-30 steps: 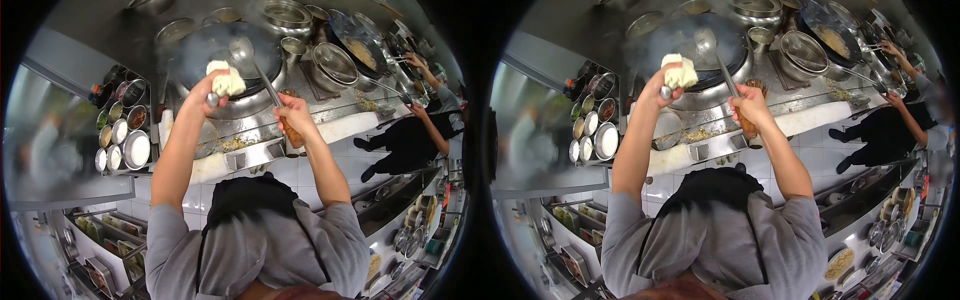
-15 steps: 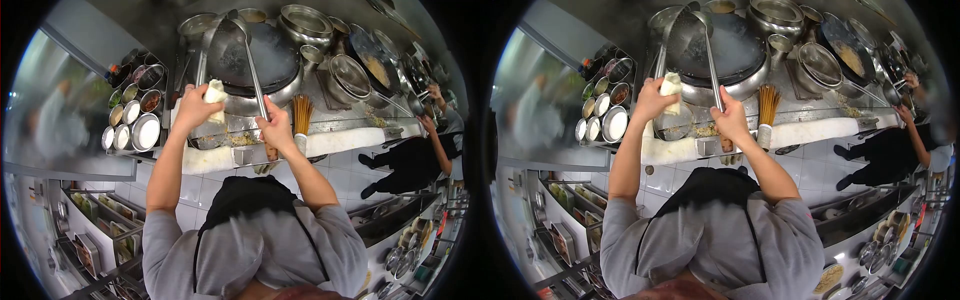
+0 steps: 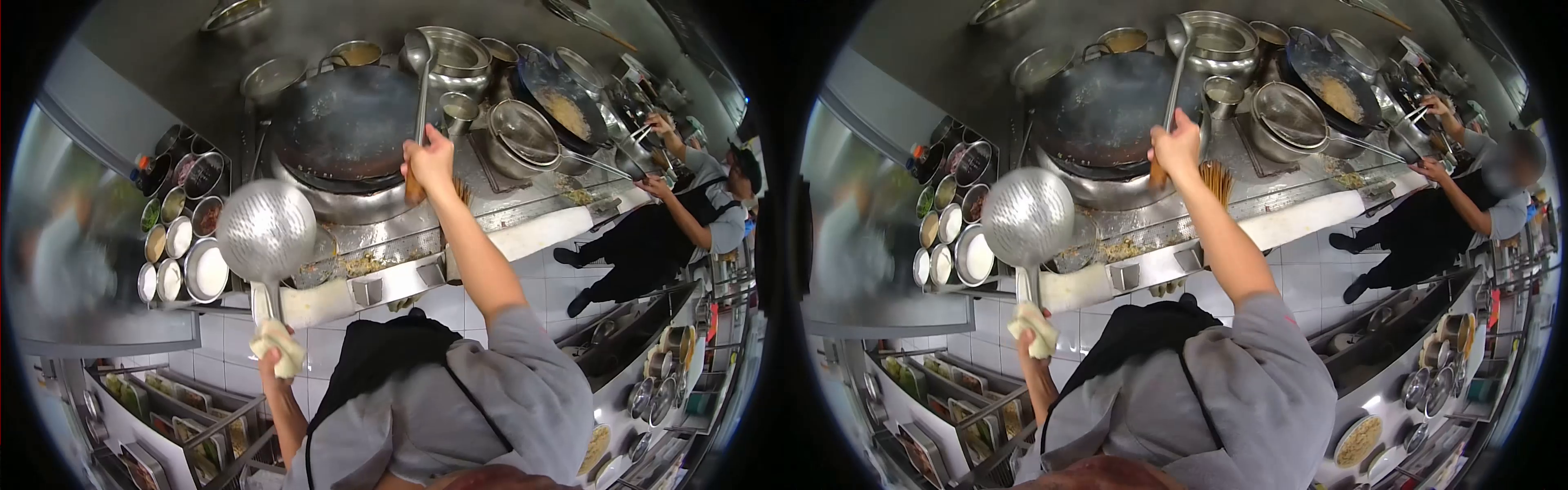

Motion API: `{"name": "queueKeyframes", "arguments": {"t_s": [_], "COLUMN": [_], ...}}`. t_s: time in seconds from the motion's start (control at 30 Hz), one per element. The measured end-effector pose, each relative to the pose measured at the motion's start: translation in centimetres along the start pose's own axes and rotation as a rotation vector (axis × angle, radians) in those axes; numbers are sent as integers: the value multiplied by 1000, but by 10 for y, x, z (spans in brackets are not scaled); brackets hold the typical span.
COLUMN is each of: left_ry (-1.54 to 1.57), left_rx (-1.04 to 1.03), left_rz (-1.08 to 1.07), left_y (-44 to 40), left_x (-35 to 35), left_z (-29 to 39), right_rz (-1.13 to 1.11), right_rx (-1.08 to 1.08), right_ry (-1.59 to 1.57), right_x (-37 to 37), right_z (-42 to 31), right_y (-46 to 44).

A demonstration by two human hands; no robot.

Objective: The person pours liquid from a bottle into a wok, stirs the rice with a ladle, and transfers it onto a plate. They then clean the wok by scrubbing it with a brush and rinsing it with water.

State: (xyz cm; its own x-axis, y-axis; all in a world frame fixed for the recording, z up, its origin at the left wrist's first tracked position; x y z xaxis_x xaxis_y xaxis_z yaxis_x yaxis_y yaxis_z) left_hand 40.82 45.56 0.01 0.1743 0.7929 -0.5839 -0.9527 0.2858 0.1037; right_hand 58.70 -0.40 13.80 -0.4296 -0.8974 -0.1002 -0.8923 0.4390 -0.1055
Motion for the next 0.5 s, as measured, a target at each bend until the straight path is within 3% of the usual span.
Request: {"name": "queueKeyframes", "arguments": {"t_s": [0.17,0.2,0.33,0.47,0.5], "left_ry": [86,102,141,-219,-374], "left_rx": [102,122,248,360,383], "left_rz": [-3,-4,9,165,210], "left_y": [12,11,17,19,19], "left_x": [45,48,60,95,97], "left_z": [-28,-27,-7,23,34], "right_rz": [267,303,447,456,384], "right_rx": [100,-3,-74,-165,-261], "right_ry": [330,386,612,566,407], "right_x": [6,8,28,59,56], "right_z": [0,-12,-26,1,-10], "right_y": [-137,-145,-202,-267,-259]}}
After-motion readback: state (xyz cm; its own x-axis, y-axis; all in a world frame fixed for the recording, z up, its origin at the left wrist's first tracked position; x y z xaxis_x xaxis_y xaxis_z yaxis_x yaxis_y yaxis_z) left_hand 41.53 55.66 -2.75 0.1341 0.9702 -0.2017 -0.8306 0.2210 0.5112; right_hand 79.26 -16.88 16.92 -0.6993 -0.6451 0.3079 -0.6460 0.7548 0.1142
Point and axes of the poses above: each hand's wrist, its own y-axis away from the middle knuckle, its own x-axis out of the back of the hand, z = x × y, the point moved 6 cm from there along -y, towards the middle knuckle, and after that the axes turned 12 degrees about -z, right-handed, at the moved point
